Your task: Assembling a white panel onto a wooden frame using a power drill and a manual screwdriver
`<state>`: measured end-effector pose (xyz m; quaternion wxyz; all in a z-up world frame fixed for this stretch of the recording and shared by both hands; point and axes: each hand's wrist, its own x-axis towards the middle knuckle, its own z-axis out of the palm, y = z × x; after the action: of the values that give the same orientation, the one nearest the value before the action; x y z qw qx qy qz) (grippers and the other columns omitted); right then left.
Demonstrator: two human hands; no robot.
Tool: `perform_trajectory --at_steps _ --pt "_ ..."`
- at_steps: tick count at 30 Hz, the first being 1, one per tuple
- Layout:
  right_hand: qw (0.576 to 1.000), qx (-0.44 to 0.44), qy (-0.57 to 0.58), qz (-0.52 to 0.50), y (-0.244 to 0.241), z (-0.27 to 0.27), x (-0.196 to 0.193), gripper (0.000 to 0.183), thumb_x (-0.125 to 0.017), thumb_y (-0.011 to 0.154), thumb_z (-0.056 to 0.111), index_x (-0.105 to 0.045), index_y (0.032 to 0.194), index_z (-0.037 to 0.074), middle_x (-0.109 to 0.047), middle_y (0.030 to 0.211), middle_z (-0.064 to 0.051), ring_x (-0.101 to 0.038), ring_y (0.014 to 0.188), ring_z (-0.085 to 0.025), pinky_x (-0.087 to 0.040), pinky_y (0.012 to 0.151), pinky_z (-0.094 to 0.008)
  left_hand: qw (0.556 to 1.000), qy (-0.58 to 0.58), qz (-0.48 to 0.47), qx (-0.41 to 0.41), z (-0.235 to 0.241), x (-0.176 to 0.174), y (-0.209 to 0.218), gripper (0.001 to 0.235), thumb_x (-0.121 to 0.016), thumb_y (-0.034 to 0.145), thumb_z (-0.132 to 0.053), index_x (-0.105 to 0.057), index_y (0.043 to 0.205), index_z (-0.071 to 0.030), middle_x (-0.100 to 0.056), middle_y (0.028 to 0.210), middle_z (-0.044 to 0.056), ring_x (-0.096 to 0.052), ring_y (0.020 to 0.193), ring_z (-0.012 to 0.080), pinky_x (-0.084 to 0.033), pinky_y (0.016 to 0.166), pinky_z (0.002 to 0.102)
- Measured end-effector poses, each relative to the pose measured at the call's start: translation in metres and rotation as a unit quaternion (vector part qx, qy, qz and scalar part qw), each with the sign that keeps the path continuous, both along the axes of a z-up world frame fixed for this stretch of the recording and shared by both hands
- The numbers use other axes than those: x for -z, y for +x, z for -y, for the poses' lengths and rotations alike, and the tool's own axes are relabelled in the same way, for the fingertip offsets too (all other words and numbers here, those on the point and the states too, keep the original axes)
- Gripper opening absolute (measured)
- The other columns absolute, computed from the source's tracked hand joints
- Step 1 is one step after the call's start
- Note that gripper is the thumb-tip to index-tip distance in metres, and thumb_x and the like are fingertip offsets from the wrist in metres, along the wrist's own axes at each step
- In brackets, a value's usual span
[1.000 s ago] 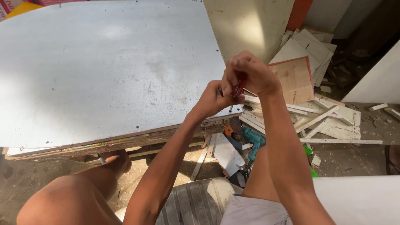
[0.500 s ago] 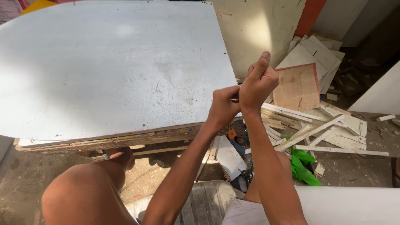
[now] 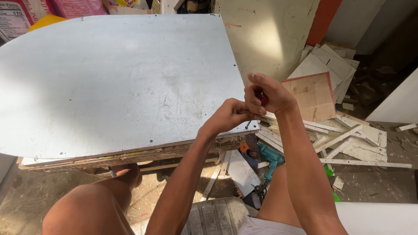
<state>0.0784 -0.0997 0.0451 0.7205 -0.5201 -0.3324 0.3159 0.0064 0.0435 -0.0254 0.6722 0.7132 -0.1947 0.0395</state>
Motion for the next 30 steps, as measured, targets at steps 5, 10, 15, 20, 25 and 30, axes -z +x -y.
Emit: perform_trajectory --at_steps 5,10,15,20,25,30 --pt "0.938 0.334 0.076 0.058 -0.021 -0.011 0.014 0.066 -0.045 0.111 0.037 -0.041 0.053 0.007 -0.026 0.038 -0.006 -0.032 0.025 -0.015 -0.025 0.03 -0.027 0.997 0.008 -0.024 0.078 -0.002 0.0 0.011 0.024 -0.073 0.098 -0.019 -0.076 0.122 -0.012 -0.078 0.076 0.01 -0.029 0.049 0.0011 -0.031 0.049 0.025" --pt "0.744 0.649 0.063 0.147 -0.057 -0.033 0.016 0.061 -0.034 0.115 0.033 -0.046 0.059 0.01 -0.032 0.042 -0.004 -0.039 0.026 -0.014 -0.028 0.033 -0.024 0.995 -0.027 -0.04 0.083 0.004 0.015 0.003 0.024 -0.069 0.103 -0.024 -0.075 0.124 -0.014 -0.079 0.082 0.009 -0.032 0.046 -0.0001 -0.033 0.05 0.022" --pt "0.759 0.623 0.023 0.186 -0.052 -0.04 0.014 0.063 -0.038 0.115 0.03 -0.047 0.055 0.014 -0.036 0.039 0.0 -0.04 0.03 -0.009 -0.029 0.037 -0.021 0.993 -0.085 -0.067 0.048 0.007 0.024 -0.014 0.028 -0.062 0.108 -0.036 -0.077 0.123 -0.018 -0.076 0.072 0.002 -0.03 0.048 -0.0017 -0.035 0.05 0.019" --pt "0.991 0.135 -0.022 0.014 -0.03 -0.005 -0.002 0.057 -0.05 0.108 0.045 -0.069 0.076 0.002 -0.066 0.065 -0.018 -0.068 0.056 -0.024 -0.054 0.057 -0.032 0.988 -0.116 -0.096 0.042 0.002 0.005 -0.027 0.031 -0.06 0.108 -0.041 -0.081 0.104 -0.018 -0.064 0.066 -0.004 -0.038 0.062 0.0015 -0.039 0.064 0.021" --pt "0.998 -0.047 -0.041 -0.006 -0.008 0.001 -0.003 0.082 -0.031 0.108 0.06 -0.062 0.058 0.003 -0.058 0.057 -0.018 -0.058 0.048 -0.027 -0.048 0.054 -0.033 0.992 -0.084 -0.091 0.033 0.002 0.004 -0.029 0.036 -0.056 0.109 -0.043 -0.076 0.09 -0.018 -0.051 0.058 -0.004 -0.034 0.059 0.0022 -0.035 0.06 0.022" --pt "0.993 0.113 -0.023 -0.011 -0.027 -0.019 0.015 0.084 -0.017 0.092 0.082 -0.034 0.048 0.013 -0.021 0.037 -0.001 -0.022 0.028 -0.014 -0.023 0.033 -0.027 0.991 -0.088 -0.103 0.023 0.006 0.053 0.0 0.037 -0.055 0.11 -0.041 -0.078 0.092 -0.018 -0.057 0.061 -0.003 -0.039 0.065 0.0014 -0.042 0.067 0.022"
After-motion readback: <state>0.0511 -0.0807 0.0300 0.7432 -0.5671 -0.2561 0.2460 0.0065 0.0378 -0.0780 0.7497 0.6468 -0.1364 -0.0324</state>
